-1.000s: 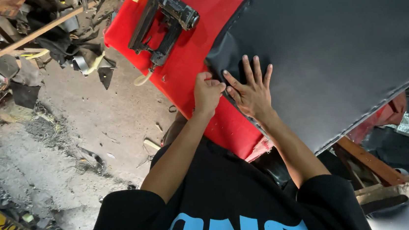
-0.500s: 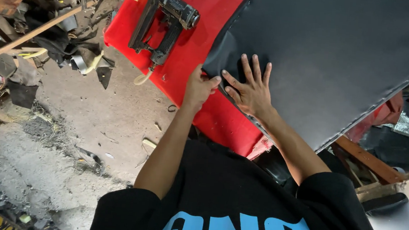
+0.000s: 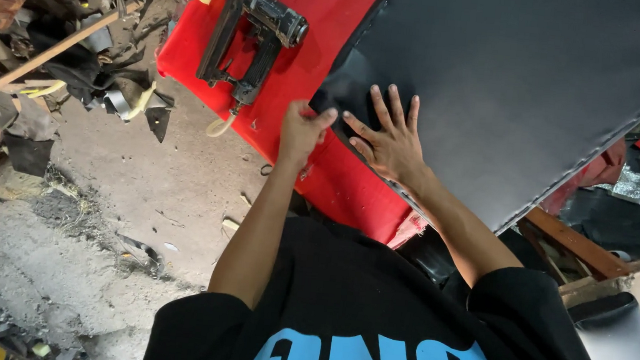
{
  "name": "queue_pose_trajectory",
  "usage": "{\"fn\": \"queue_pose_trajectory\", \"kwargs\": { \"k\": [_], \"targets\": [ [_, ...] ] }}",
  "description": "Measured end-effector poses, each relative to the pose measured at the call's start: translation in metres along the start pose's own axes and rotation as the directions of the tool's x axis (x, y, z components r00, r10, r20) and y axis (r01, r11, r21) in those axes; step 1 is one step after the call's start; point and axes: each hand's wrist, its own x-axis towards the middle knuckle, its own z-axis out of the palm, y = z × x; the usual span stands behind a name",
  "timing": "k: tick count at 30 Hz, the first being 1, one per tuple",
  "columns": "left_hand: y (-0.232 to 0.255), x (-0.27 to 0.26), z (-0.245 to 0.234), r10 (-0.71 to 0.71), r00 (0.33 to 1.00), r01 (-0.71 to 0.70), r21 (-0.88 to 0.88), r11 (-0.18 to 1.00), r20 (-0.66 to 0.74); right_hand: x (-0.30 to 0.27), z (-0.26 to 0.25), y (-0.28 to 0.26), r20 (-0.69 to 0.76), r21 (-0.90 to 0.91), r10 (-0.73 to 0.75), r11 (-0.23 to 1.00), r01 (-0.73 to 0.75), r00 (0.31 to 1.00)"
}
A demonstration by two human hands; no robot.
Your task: Stapling black vinyl fabric onto a red board to create an upholstered component using a pneumatic stapler.
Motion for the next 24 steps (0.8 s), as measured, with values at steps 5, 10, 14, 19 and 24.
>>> {"fn": "queue_pose_trajectory", "kwargs": {
  "k": [5, 10, 14, 19, 24],
  "targets": [
    [-0.034, 0.002, 0.016, -0.123, 0.989, 0.117, 0.073, 0.99, 0.078, -0.003, 0.001, 0.002, 0.073, 0.033, 0.019, 0.999, -0.021, 0.997],
    [-0.003, -0.021, 0.022, -0.052, 0.997, 0.051, 0.028, 0.998, 0.055, -0.006, 0.002, 0.005, 0.021, 0.044, -0.009, 0.999, 0.008, 1.0],
    [-0.003, -0.022, 0.02, -0.013, 0.999, 0.011, 0.06, 0.998, 0.043, -0.002, -0.007, 0.0, -0.013, 0.023, -0.044, 0.999, 0.045, 0.999],
    [0.001, -0.022, 0.017, 0.23, 0.972, -0.201, 0.343, 0.918, -0.047, 0.002, -0.001, 0.001, -0.049, -0.038, -0.044, 0.998, 0.042, 0.998],
    [-0.017, -0.013, 0.014, 0.336, 0.94, -0.29, 0.4, 0.87, -0.049, 0.014, -0.008, 0.005, -0.01, 0.001, -0.06, 0.998, 0.06, 0.998]
  ]
}}
